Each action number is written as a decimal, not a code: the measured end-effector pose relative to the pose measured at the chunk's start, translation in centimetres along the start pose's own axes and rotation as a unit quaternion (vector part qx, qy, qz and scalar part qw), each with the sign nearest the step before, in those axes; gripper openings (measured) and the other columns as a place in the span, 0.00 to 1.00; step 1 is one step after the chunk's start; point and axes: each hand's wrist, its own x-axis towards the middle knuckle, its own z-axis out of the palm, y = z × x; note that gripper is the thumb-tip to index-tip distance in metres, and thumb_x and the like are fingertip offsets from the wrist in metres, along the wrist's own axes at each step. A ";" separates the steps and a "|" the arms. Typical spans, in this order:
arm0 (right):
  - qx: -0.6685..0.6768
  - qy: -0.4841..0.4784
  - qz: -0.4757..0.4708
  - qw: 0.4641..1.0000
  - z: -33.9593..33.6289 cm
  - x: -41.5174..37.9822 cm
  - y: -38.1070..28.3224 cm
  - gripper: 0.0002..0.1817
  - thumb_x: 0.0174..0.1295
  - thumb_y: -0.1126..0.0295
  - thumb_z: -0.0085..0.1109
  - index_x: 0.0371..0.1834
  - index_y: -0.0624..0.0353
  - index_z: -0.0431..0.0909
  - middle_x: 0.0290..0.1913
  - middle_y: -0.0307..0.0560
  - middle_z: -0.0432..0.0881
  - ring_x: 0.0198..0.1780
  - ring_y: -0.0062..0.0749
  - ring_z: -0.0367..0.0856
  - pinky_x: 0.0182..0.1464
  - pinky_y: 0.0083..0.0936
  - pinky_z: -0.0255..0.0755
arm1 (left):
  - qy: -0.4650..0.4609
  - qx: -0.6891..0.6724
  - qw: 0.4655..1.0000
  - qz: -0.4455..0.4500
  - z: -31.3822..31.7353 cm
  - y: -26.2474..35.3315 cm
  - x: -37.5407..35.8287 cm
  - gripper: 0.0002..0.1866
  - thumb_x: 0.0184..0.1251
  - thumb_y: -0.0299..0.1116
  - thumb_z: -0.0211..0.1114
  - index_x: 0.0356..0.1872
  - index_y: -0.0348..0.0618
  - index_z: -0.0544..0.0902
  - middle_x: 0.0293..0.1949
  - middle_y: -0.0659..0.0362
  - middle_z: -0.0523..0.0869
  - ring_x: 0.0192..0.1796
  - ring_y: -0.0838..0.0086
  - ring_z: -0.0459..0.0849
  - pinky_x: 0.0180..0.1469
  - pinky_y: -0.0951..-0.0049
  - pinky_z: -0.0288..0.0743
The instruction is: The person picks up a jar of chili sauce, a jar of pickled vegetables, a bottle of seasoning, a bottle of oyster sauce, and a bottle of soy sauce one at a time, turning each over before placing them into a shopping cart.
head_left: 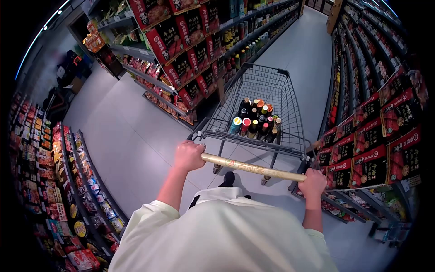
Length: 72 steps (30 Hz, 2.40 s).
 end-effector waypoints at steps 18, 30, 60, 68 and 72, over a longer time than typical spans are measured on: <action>0.001 -0.020 0.077 0.997 4.8 17.7 3.6 0.09 0.40 0.70 0.62 0.25 0.52 0.72 0.25 0.45 0.76 0.33 0.47 0.78 0.36 0.42 0.69 | -0.002 -0.079 0.995 0.057 7.4 -3.7 20.6 0.05 0.36 0.32 0.66 0.18 0.49 0.78 0.18 0.61 0.80 0.26 0.65 0.82 0.43 0.68 0.76; -0.017 0.007 0.084 0.996 9.2 29.5 5.8 0.09 0.42 0.70 0.64 0.27 0.51 0.75 0.26 0.44 0.79 0.34 0.44 0.79 0.38 0.40 0.70 | 0.015 -0.081 0.993 0.090 12.0 -6.8 35.3 0.05 0.35 0.32 0.66 0.18 0.50 0.79 0.17 0.63 0.78 0.26 0.66 0.80 0.39 0.68 0.74; -0.052 -0.058 0.137 0.987 15.9 59.8 8.7 0.07 0.47 0.65 0.67 0.28 0.50 0.80 0.27 0.40 0.81 0.34 0.39 0.80 0.36 0.37 0.72 | 0.042 -0.081 0.986 0.138 23.6 -13.6 70.5 0.07 0.33 0.33 0.68 0.19 0.49 0.82 0.18 0.60 0.80 0.28 0.64 0.82 0.42 0.67 0.75; -0.058 -0.056 0.170 0.982 17.5 67.1 9.4 0.05 0.47 0.65 0.65 0.26 0.51 0.81 0.26 0.42 0.81 0.33 0.39 0.80 0.36 0.36 0.72 | 0.023 -0.133 0.978 0.159 26.7 -14.9 79.6 0.06 0.36 0.30 0.68 0.17 0.48 0.78 0.17 0.59 0.78 0.26 0.63 0.80 0.41 0.65 0.75; -0.070 -0.084 0.201 0.974 18.1 70.8 9.4 0.04 0.48 0.66 0.64 0.26 0.50 0.81 0.26 0.41 0.80 0.34 0.38 0.80 0.37 0.36 0.72 | 0.031 -0.141 0.974 0.175 28.1 -15.6 84.0 0.06 0.37 0.30 0.69 0.18 0.48 0.78 0.18 0.60 0.78 0.26 0.63 0.80 0.42 0.66 0.75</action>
